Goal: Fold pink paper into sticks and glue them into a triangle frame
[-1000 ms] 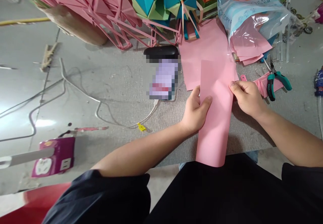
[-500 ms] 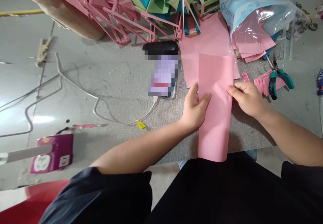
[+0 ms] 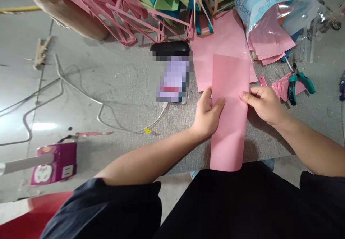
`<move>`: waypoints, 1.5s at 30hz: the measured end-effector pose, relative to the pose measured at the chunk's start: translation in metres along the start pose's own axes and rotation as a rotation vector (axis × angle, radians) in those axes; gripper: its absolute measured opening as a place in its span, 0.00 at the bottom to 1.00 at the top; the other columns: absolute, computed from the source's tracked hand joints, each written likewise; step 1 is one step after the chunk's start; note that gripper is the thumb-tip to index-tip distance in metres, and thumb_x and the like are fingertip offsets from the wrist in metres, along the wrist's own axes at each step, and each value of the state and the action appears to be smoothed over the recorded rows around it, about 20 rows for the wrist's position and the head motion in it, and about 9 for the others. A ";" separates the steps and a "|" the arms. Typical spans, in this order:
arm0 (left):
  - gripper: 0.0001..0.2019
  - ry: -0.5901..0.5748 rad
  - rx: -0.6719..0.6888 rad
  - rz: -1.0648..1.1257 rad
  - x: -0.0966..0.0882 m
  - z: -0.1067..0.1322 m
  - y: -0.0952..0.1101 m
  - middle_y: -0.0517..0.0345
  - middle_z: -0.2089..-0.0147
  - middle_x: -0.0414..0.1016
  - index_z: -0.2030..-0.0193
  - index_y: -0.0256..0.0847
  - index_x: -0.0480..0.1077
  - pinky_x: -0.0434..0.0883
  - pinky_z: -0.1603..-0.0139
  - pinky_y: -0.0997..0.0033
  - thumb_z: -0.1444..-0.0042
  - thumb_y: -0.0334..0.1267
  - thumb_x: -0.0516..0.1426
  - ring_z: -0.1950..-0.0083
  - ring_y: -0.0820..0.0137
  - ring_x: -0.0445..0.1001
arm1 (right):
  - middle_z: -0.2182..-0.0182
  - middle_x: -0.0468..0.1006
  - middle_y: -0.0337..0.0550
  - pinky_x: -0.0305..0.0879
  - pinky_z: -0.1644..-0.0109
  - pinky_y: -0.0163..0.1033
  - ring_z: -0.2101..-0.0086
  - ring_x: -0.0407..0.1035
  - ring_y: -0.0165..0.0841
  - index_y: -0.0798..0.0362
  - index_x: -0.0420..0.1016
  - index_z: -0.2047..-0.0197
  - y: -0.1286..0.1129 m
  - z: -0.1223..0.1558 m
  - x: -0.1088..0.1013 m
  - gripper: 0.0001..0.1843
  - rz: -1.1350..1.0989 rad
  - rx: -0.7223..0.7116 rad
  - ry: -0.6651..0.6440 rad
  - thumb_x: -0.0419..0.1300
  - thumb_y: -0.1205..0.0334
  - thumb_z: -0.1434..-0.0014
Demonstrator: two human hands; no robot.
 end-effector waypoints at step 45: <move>0.15 0.119 0.062 -0.052 -0.004 -0.008 -0.003 0.51 0.47 0.86 0.45 0.47 0.73 0.83 0.36 0.51 0.30 0.51 0.65 0.35 0.55 0.84 | 0.73 0.79 0.42 0.67 0.62 0.43 0.69 0.71 0.36 0.49 0.74 0.75 -0.005 0.006 -0.002 0.30 0.116 0.050 -0.171 0.68 0.34 0.34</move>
Point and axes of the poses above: each hand's wrist, its own z-axis away from the middle knuckle, its own x-axis out of the palm, y = z × x, the point moved 1 cm from there along -z, towards the middle knuckle
